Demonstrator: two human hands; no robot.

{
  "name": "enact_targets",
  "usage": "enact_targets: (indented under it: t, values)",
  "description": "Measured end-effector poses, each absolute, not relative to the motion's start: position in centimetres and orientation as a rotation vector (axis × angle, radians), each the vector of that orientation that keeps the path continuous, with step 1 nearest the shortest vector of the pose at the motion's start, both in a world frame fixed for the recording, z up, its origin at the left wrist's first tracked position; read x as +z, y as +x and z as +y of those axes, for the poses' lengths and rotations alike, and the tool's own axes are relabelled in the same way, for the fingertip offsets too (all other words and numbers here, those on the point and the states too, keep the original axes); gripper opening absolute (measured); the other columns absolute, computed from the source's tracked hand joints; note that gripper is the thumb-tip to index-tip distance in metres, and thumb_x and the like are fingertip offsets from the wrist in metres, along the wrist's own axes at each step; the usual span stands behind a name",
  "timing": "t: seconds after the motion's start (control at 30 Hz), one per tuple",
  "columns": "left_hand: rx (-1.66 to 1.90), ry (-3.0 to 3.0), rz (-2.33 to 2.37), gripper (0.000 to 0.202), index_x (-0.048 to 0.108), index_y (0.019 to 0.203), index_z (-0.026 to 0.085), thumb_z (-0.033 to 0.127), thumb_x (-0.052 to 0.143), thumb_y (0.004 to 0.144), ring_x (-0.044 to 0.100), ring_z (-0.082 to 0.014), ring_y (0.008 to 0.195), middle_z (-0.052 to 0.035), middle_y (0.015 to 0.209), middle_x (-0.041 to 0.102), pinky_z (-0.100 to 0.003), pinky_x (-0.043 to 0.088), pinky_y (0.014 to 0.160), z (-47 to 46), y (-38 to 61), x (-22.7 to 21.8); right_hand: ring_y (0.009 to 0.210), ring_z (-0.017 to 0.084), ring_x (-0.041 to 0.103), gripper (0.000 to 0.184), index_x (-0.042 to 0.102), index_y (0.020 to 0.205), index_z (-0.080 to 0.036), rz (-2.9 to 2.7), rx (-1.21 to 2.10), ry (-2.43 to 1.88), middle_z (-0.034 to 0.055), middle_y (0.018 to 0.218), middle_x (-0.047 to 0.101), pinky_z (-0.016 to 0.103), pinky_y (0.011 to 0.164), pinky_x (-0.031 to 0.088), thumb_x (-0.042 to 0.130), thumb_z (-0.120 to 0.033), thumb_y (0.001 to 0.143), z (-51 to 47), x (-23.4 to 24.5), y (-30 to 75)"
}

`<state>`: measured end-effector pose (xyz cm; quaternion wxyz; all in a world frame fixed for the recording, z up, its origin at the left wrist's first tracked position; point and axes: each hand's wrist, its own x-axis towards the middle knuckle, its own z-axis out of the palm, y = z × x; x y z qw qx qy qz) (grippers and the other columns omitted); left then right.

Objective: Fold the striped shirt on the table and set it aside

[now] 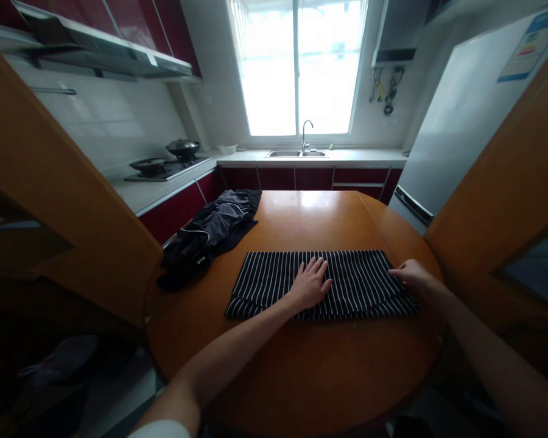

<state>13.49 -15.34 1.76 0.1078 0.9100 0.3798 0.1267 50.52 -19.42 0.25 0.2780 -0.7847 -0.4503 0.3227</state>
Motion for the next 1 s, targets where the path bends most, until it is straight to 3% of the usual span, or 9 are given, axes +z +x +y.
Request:
enact_targets:
  t: [0.2,0.4,0.63,0.73,0.8,0.9,1.0]
  values:
    - [0.429,2.705,1.103,0.061,0.035,0.157,0.024,0.051,0.036,0.102,0.015,-0.0286,0.155,-0.0073,0.166,0.024,-0.054,0.013,0.124,-15.3,13.7,-0.6,0.058,0.017,0.064,0.028,0.068,0.069,-0.017,-1.138,1.158,-2.056,0.0069,0.066,0.07,0.022,0.045,0.044,0.081,-0.041,0.067,-20.4,2.5,49.0]
    - [0.431,2.677,1.107,0.061,0.034,0.157,0.023,0.05,0.035,0.102,0.015,-0.0287,0.154,-0.0072,0.166,0.024,-0.054,0.013,0.124,-15.6,13.5,-0.3,0.084,0.021,0.073,0.024,0.073,0.087,-0.021,-1.082,1.399,-1.707,0.0079,0.091,0.078,0.025,0.065,0.058,0.081,-0.033,0.067,-21.4,5.0,48.6]
    - [0.508,2.481,1.071,0.065,0.03,0.158,0.019,0.049,0.04,0.101,0.016,-0.0277,0.154,-0.0093,0.165,0.025,-0.054,0.009,0.125,-15.5,13.8,0.2,0.076,0.022,0.074,0.03,0.071,0.1,-0.02,-1.052,1.24,-1.577,0.0085,0.09,0.077,0.026,0.058,0.059,0.077,-0.034,0.074,-20.8,11.9,44.9]
    - [0.699,2.148,1.054,0.063,0.037,0.155,0.015,0.045,0.043,0.099,0.028,-0.0273,0.151,-0.0139,0.161,0.035,-0.049,0.018,0.125,-14.5,14.0,1.3,0.064,0.017,0.07,0.026,0.069,0.094,-0.02,-1.088,1.284,-1.495,0.0054,0.082,0.075,0.023,0.052,0.057,0.08,-0.031,0.073,-19.7,15.5,40.6]
    - [0.822,1.828,1.011,0.059,0.042,0.151,0.015,0.045,0.042,0.099,0.041,-0.0272,0.143,-0.0164,0.155,0.044,-0.045,0.034,0.119,-13.5,13.3,2.9,0.057,0.013,0.066,0.022,0.068,0.087,-0.019,-1.136,1.339,-1.404,0.0032,0.077,0.073,0.02,0.048,0.053,0.082,-0.026,0.072,-18.6,17.1,36.8]
    - [0.918,1.342,0.912,0.056,0.045,0.147,0.02,0.051,0.037,0.1,0.06,-0.0256,0.122,-0.0158,0.144,0.054,-0.041,0.054,0.096,-12.2,10.5,6.2,0.05,0.01,0.06,0.017,0.067,0.084,-0.019,-1.257,1.369,-1.269,-0.0001,0.067,0.069,0.018,0.042,0.047,0.08,-0.02,0.073,-16.5,17.5,30.0]
    - [1.003,1.026,0.874,0.057,0.044,0.146,0.024,0.055,0.038,0.099,0.068,-0.0198,0.099,-0.0135,0.131,0.061,-0.029,0.058,0.072,-11.4,6.4,8.7,0.043,0.01,0.054,0.016,0.063,0.081,-0.019,-1.314,1.325,-1.257,-0.0039,0.059,0.063,0.02,0.039,0.045,0.076,-0.016,0.073,-14.6,15.3,22.6]
